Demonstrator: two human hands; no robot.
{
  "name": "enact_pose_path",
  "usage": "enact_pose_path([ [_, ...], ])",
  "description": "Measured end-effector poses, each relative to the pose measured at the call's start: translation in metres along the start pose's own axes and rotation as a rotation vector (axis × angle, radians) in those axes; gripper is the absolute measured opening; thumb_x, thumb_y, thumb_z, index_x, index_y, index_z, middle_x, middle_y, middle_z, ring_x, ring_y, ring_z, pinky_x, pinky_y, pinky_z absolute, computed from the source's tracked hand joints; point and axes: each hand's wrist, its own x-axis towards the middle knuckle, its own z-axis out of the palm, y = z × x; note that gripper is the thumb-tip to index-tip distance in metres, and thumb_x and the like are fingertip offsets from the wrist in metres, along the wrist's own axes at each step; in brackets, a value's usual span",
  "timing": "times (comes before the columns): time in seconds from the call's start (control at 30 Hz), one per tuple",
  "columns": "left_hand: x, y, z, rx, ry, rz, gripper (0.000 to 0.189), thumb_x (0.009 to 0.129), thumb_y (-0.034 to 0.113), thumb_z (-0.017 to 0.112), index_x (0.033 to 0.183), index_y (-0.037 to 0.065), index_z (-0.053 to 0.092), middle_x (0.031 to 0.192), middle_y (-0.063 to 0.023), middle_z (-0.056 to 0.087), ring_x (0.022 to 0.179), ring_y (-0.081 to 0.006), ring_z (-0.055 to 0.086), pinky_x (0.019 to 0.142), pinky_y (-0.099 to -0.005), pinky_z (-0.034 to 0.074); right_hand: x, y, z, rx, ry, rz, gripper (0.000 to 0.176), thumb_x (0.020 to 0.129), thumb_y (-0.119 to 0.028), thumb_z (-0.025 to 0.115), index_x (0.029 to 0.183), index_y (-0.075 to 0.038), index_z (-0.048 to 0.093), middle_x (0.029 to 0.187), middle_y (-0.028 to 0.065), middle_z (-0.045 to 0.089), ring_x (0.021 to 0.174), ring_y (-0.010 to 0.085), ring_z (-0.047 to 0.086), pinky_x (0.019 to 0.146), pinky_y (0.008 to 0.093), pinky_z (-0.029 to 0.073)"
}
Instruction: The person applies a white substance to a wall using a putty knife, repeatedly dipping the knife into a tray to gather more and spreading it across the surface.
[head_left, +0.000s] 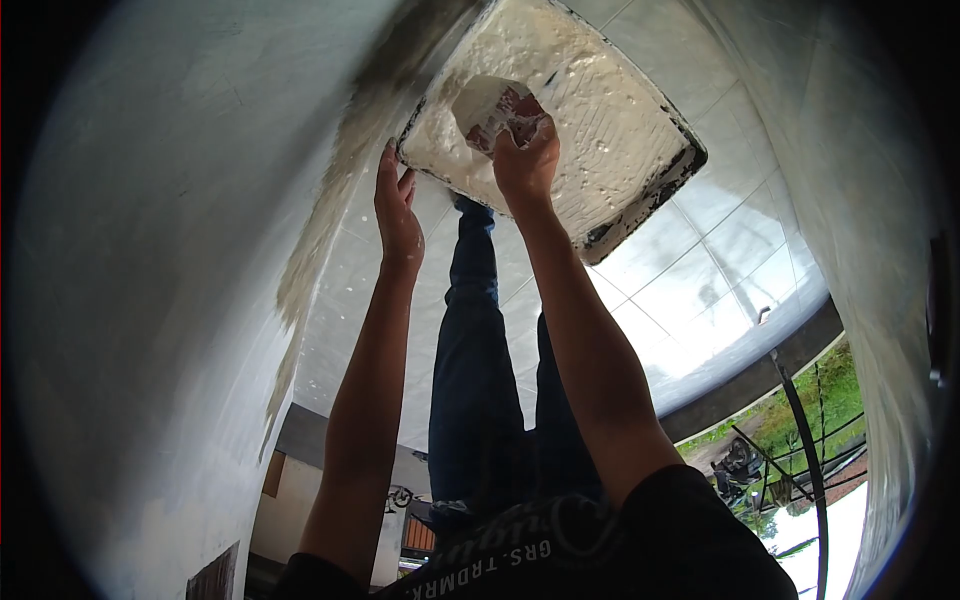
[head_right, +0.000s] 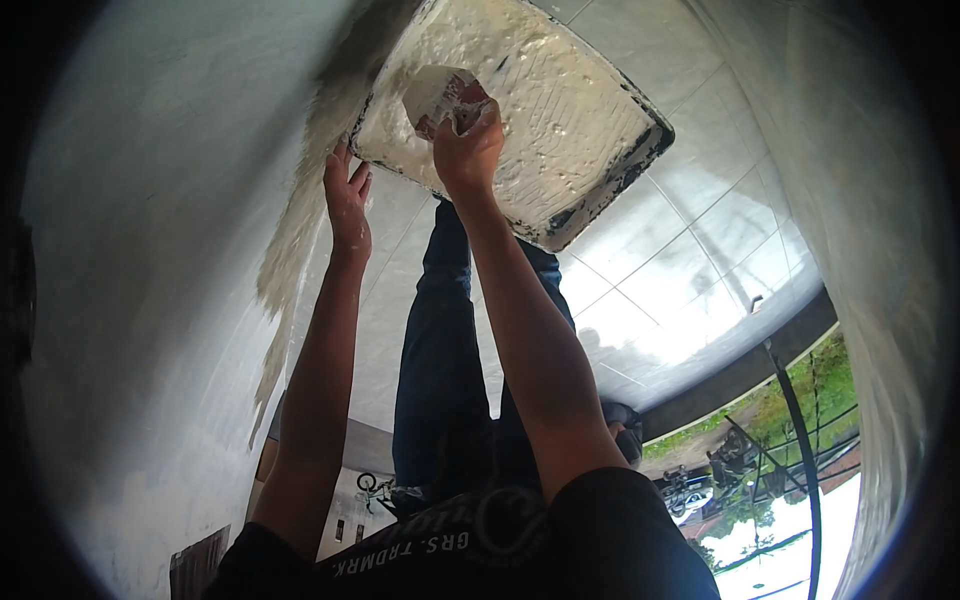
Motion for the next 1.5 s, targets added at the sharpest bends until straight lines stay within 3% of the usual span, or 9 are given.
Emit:
enact_pose_path([
  [0.07,0.004,-0.006,-0.006,-0.004,-0.009,0.009,0.072,0.098,0.055,0.031,0.15,0.005,0.028,0.154,-0.0156,0.028,0.14,-0.0339,0.03,0.115,-0.0442,0.018,0.006,-0.004,0.004,0.082,0.031,0.012,0.028,0.074,-0.003,0.059,0.099,0.009,0.058,0.089,0.0185,0.066,0.082,0.0264,0.067,0.077,0.0349,0.052],
  [0.13,0.007,-0.008,-0.009,0.085,-0.019,-0.009,0.084,0.094,0.068,0.027,0.152,0.008,0.022,0.157,-0.0182,0.022,0.138,-0.0402,0.032,0.115,-0.0481,0.017,0.015,-0.007,0.006,0.043,0.047,0.004,0.028,0.074,-0.003,0.06,0.1,0.008,0.058,0.09,0.0187,0.066,0.082,0.0271,0.067,0.077,0.0352,0.052],
  [0.6,0.005,-0.005,-0.003,0.141,-0.01,-0.006,0.073,0.096,0.063,0.027,0.151,0.016,0.029,0.157,-0.0144,0.022,0.136,-0.0428,0.035,0.115,-0.0489,0.019,0.029,-0.01,0.018,0.072,0.029,-0.041,0.029,0.073,-0.001,0.056,0.101,0.008,0.058,0.091,0.0174,0.067,0.081,0.0254,0.067,0.075,0.0353,0.053],
  [0.93,0.009,-0.006,-0.006,0.134,-0.021,-0.012,0.068,0.098,0.058,0.028,0.151,0.017,0.031,0.157,-0.0067,0.026,0.135,-0.0402,0.037,0.115,-0.0478,0.019,0.024,-0.006,0.002,0.148,-0.145,-0.073,0.037,0.075,0.002,0.056,0.111,0.006,0.057,0.099,0.0168,0.067,0.09,0.0221,0.067,0.081,0.0324,0.052],
  [1.17,0.011,-0.011,-0.008,0.13,-0.018,-0.033,0.067,0.098,0.057,0.029,0.151,0.016,0.029,0.157,-0.0058,0.027,0.135,-0.0391,0.037,0.115,-0.0476,0.018,0.021,0.001,-0.004,0.206,-0.249,-0.124,0.038,0.077,0.005,0.054,0.115,0.005,0.054,0.104,0.0166,0.065,0.095,0.0208,0.065,0.085,0.0315,0.051],
  [1.3,0.014,-0.017,-0.01,0.123,-0.023,-0.026,0.068,0.098,0.057,0.029,0.152,0.015,0.029,0.157,-0.0058,0.027,0.135,-0.039,0.037,0.114,-0.048,0.018,0.018,0.015,0.001,0.211,-0.201,-0.228,0.035,0.077,0.006,0.059,0.112,0.004,0.055,0.097,0.018,0.067,0.091,0.024,0.068,0.079,0.0328,0.053],
  [1.4,0.013,-0.016,-0.009,0.124,-0.025,-0.021,0.069,0.098,0.058,0.029,0.152,0.015,0.028,0.157,-0.0061,0.027,0.135,-0.0389,0.037,0.115,-0.0484,0.017,0.013,0.015,-0.001,0.262,-0.225,-0.138,0.034,0.078,0.004,0.059,0.112,0.004,0.055,0.097,0.0157,0.068,0.09,0.022,0.068,0.077,0.0316,0.053],
  [1.47,0.011,-0.012,-0.006,0.123,-0.023,-0.02,0.069,0.098,0.059,0.028,0.152,0.015,0.028,0.157,-0.0065,0.027,0.135,-0.0389,0.036,0.115,-0.0487,0.016,0.007,0.01,-0.009,0.485,-0.472,0.177,0.038,0.081,0.005,0.056,0.118,0.002,0.054,0.11,0.0141,0.063,0.1,0.0205,0.063,0.089,0.0372,0.053],
  [1.5,0.009,-0.009,-0.006,0.122,-0.044,-0.025,0.07,0.097,0.059,0.028,0.152,0.015,0.027,0.158,-0.007,0.025,0.138,-0.0387,0.032,0.115,-0.0491,0.014,0.003,0.007,-0.012,0.488,-0.476,0.175,0.038,0.081,0.005,0.056,0.118,0.002,0.054,0.11,0.0141,0.063,0.1,0.0205,0.063,0.089,0.0372,0.053],
])
